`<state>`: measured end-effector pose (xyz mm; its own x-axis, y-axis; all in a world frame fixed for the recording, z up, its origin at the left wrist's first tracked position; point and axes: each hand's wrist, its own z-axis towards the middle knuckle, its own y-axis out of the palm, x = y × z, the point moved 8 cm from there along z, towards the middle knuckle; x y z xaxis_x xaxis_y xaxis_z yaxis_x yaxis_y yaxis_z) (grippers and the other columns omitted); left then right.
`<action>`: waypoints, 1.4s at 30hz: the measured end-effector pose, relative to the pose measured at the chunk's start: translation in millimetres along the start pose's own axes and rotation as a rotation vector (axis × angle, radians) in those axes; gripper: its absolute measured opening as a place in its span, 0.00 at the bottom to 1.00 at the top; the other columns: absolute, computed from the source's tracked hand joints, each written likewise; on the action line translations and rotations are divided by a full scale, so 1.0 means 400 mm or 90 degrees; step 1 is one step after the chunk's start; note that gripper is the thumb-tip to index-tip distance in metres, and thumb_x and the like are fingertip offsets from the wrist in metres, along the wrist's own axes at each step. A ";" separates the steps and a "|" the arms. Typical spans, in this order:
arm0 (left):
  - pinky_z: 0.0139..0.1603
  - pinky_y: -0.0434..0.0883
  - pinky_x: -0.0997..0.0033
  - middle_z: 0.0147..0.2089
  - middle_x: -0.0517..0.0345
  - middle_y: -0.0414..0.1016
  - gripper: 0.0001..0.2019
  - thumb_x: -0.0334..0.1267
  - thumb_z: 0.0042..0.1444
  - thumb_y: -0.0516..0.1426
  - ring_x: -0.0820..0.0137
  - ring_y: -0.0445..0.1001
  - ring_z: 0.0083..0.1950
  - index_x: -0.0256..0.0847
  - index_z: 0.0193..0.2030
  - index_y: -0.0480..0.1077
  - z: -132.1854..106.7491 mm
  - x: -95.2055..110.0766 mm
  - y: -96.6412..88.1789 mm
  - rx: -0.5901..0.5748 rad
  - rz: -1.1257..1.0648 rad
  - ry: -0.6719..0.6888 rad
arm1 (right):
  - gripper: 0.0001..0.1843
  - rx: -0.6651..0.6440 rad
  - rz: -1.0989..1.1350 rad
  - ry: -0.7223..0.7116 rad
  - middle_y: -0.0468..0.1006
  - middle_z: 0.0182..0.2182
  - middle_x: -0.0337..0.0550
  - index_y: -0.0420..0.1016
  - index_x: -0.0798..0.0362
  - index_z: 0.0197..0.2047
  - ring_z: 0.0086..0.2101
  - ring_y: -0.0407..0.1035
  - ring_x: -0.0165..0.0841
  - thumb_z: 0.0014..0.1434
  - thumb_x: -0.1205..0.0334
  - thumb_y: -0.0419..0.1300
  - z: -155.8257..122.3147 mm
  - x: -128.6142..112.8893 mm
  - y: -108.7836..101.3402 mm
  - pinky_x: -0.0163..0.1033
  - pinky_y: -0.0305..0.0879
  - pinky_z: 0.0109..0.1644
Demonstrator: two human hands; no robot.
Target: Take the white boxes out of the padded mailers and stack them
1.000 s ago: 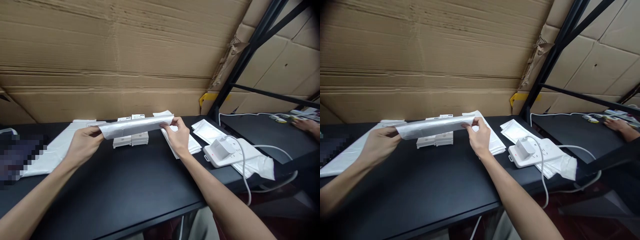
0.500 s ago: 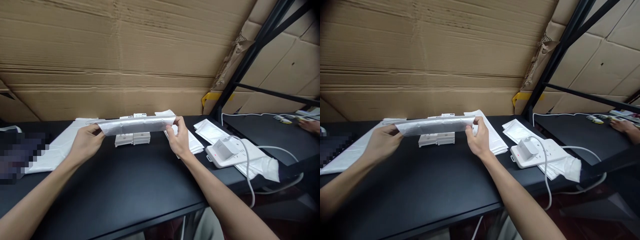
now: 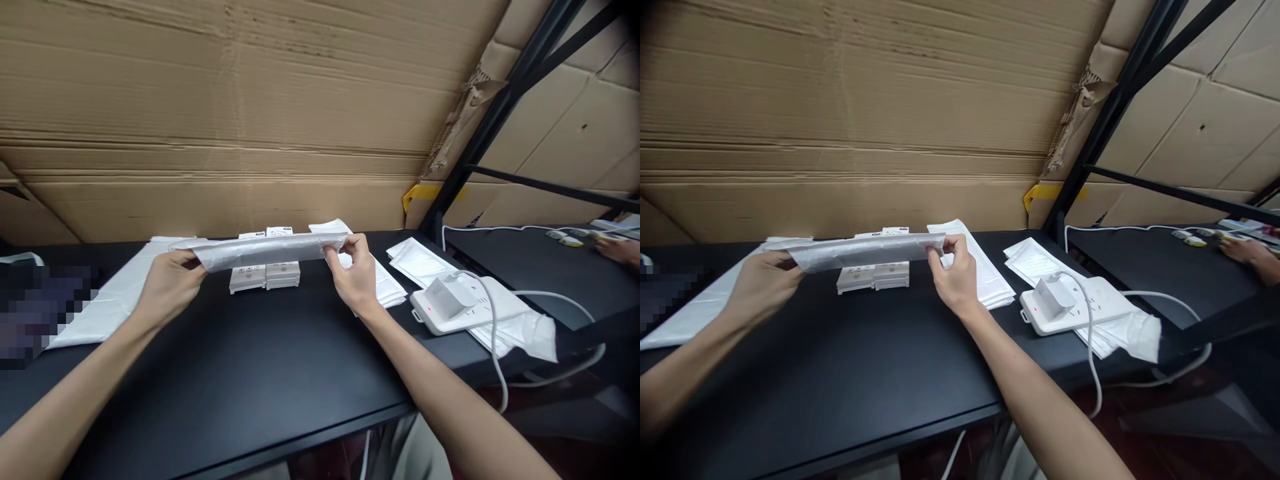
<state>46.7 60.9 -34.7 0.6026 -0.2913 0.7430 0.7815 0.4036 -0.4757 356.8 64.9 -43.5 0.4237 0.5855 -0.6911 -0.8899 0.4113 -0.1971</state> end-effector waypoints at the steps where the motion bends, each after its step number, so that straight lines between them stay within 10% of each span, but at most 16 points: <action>1: 0.35 0.71 0.69 0.26 0.58 0.76 0.15 0.49 0.45 0.61 0.69 0.69 0.26 0.38 0.30 0.78 0.000 -0.001 -0.001 0.003 0.002 -0.003 | 0.09 -0.001 0.000 -0.001 0.73 0.33 0.37 0.64 0.50 0.39 0.35 0.70 0.32 0.58 0.57 0.60 0.000 0.000 0.001 0.40 0.67 0.42; 12: 0.36 0.69 0.72 0.33 0.58 0.77 0.10 0.43 0.50 0.60 0.69 0.72 0.32 0.40 0.34 0.76 0.014 -0.039 -0.023 0.039 -0.018 -0.041 | 0.18 0.062 0.033 -0.002 0.75 0.35 0.40 0.58 0.49 0.47 0.34 0.72 0.32 0.57 0.58 0.61 0.018 0.002 -0.029 0.41 0.69 0.42; 23: 0.34 0.79 0.47 0.51 0.61 0.73 0.06 0.32 0.59 0.56 0.60 0.74 0.49 0.47 0.40 0.64 0.045 -0.120 -0.079 0.168 -0.564 -0.131 | 0.33 0.081 -0.002 0.104 0.73 0.35 0.39 0.52 0.50 0.62 0.31 0.71 0.33 0.55 0.62 0.57 0.052 0.108 -0.085 0.44 0.70 0.40; 30: 0.37 0.74 0.66 0.46 0.55 0.76 0.11 0.20 0.51 0.52 0.65 0.75 0.48 0.40 0.36 0.65 0.050 -0.190 -0.079 0.241 -0.604 -0.293 | 0.34 0.120 -0.032 0.137 0.71 0.40 0.43 0.57 0.52 0.62 0.28 0.67 0.31 0.51 0.63 0.59 0.048 0.128 -0.116 0.43 0.69 0.38; 42: 0.29 0.69 0.76 0.46 0.49 0.77 0.10 0.21 0.54 0.56 0.72 0.75 0.37 0.35 0.42 0.70 0.054 -0.190 -0.043 0.145 -0.610 -0.239 | 0.27 0.136 -0.045 0.173 0.72 0.41 0.45 0.64 0.54 0.55 0.33 0.67 0.34 0.53 0.58 0.61 0.043 0.140 -0.121 0.42 0.67 0.39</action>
<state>-15.9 94.8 -73.0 -0.3702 -0.3026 0.8783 0.8326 0.3112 0.4581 426.3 89.7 -60.6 0.3966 0.3544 -0.8468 -0.7927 0.5974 -0.1213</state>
